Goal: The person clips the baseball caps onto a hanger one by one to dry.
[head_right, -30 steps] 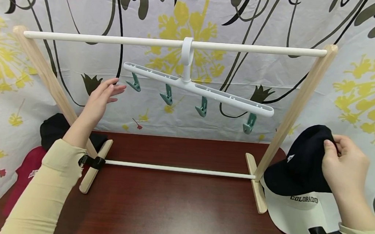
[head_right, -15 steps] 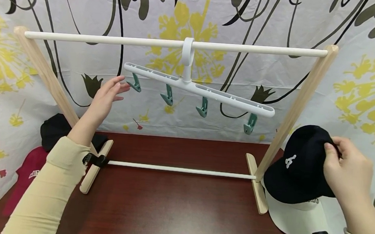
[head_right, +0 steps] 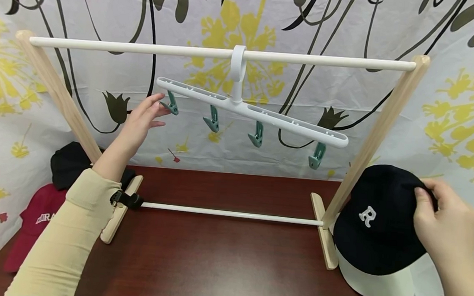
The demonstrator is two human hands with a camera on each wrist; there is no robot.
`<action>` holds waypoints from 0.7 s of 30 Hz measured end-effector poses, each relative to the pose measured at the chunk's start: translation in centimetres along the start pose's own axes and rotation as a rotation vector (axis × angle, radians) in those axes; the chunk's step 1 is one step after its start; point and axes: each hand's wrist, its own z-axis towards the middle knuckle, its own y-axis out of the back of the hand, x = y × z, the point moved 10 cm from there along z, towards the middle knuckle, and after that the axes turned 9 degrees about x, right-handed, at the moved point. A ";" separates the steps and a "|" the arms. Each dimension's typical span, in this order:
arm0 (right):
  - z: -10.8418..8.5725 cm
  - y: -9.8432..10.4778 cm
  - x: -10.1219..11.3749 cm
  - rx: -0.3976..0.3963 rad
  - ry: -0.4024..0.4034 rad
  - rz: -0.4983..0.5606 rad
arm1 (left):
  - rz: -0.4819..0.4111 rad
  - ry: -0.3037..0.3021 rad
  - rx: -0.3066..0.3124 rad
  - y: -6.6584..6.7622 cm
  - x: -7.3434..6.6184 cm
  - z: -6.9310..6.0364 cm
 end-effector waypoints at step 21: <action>-0.9 -0.2 0.2 -0.012 0.046 0.062 | -0.075 0.057 -0.011 -0.3 0.8 -0.1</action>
